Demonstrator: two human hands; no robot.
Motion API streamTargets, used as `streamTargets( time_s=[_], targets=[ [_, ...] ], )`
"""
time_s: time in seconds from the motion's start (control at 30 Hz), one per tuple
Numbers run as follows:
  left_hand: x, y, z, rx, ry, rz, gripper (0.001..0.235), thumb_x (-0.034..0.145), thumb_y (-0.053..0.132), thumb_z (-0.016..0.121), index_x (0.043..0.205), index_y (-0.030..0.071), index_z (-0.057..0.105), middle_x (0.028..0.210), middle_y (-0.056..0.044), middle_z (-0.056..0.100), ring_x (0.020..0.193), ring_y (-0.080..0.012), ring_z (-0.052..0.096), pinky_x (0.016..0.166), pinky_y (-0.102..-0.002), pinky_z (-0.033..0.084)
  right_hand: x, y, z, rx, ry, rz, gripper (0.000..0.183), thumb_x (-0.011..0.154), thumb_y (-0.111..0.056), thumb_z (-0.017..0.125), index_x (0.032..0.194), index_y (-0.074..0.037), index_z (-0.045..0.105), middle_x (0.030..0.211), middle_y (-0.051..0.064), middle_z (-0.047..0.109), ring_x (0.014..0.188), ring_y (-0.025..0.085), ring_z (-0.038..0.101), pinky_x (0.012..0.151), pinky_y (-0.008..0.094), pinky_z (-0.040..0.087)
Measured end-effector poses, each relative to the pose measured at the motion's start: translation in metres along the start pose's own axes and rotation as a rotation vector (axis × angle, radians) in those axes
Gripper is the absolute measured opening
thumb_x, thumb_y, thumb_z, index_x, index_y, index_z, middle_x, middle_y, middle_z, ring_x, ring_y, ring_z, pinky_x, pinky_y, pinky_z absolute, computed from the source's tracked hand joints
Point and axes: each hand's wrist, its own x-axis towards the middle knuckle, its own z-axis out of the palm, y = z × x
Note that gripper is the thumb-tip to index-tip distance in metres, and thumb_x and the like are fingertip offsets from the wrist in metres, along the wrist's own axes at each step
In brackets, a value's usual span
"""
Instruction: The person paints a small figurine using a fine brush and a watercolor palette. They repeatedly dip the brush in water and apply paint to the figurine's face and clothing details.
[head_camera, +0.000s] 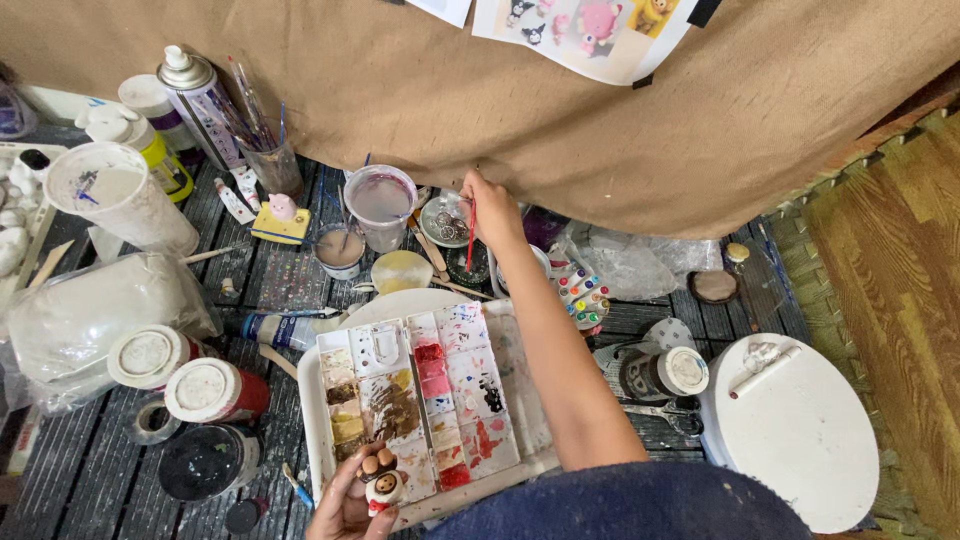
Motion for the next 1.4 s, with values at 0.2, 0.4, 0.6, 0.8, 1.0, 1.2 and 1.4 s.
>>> streamTargets(
  time_s=[0.2, 0.4, 0.6, 0.8, 1.0, 1.2, 1.4],
  targets=[
    [-0.003, -0.001, -0.009, 0.058, -0.032, -0.009, 0.078, 0.084, -0.013, 0.072, 0.153, -0.003, 0.036, 0.154, -0.033, 0.042, 0.133, -0.0400, 0.057, 0.106, -0.053, 0.051, 0.001, 0.014, 0.015, 0.122, 0.069, -0.091, 0.033, 0.082, -0.002, 0.072, 0.094, -0.012, 0.043, 0.086, 0.013, 0.072, 0.082, 0.038, 0.071, 0.067, 0.045, 0.057],
    [-0.005, -0.002, -0.005, 0.040, 0.021, -0.052, 0.077, 0.083, -0.014, 0.071, 0.151, -0.003, 0.038, 0.153, -0.033, 0.043, 0.134, -0.0406, 0.056, 0.105, -0.055, 0.053, -0.007, -0.003, 0.003, 0.047, -0.010, -0.073, 0.033, 0.082, -0.004, 0.075, 0.090, -0.013, 0.044, 0.080, 0.006, 0.073, 0.072, 0.033, 0.070, 0.058, 0.045, 0.051],
    [-0.001, 0.003, -0.002, 0.045, 0.018, -0.068, 0.074, 0.084, -0.012, 0.070, 0.150, -0.003, 0.039, 0.153, -0.033, 0.043, 0.131, -0.0413, 0.059, 0.102, -0.055, 0.056, -0.006, -0.010, 0.001, 0.005, -0.007, -0.233, 0.028, 0.082, -0.002, 0.071, 0.087, -0.013, 0.046, 0.059, 0.004, 0.064, 0.055, 0.028, 0.064, 0.097, 0.055, 0.044],
    [-0.002, 0.001, -0.002, 0.042, 0.010, -0.030, 0.075, 0.084, -0.013, 0.069, 0.152, -0.003, 0.038, 0.154, -0.033, 0.043, 0.134, -0.0411, 0.056, 0.104, -0.054, 0.054, -0.005, 0.002, 0.013, -0.150, -0.078, -0.213, 0.024, 0.081, 0.001, 0.068, 0.089, -0.011, 0.049, 0.060, 0.007, 0.061, 0.064, 0.031, 0.066, 0.118, 0.069, 0.022],
    [-0.002, 0.001, -0.009, 0.058, 0.019, -0.092, 0.073, 0.085, -0.013, 0.069, 0.151, -0.001, 0.039, 0.153, -0.032, 0.045, 0.128, -0.0418, 0.063, 0.100, -0.054, 0.058, -0.004, 0.004, 0.016, -0.171, -0.126, -0.190, 0.022, 0.078, 0.003, 0.066, 0.090, -0.012, 0.055, 0.066, 0.009, 0.067, 0.071, 0.034, 0.070, 0.119, 0.070, 0.016],
    [0.001, 0.003, -0.007, 0.065, 0.025, -0.056, 0.076, 0.083, -0.014, 0.070, 0.151, -0.002, 0.038, 0.153, -0.032, 0.044, 0.130, -0.0411, 0.060, 0.101, -0.053, 0.055, -0.001, 0.003, 0.014, -0.201, -0.086, -0.206, 0.025, 0.078, 0.002, 0.068, 0.095, -0.013, 0.056, 0.070, 0.011, 0.068, 0.078, 0.035, 0.071, 0.122, 0.069, 0.016],
    [0.004, 0.008, 0.000, 0.012, -0.005, -0.012, 0.076, 0.085, -0.013, 0.070, 0.153, -0.002, 0.037, 0.153, -0.034, 0.043, 0.129, -0.0419, 0.060, 0.104, -0.053, 0.053, 0.000, -0.007, 0.008, -0.215, -0.205, -0.144, 0.022, 0.078, 0.000, 0.070, 0.091, -0.012, 0.057, 0.081, 0.009, 0.072, 0.089, 0.030, 0.071, 0.122, 0.070, 0.011]
  ],
)
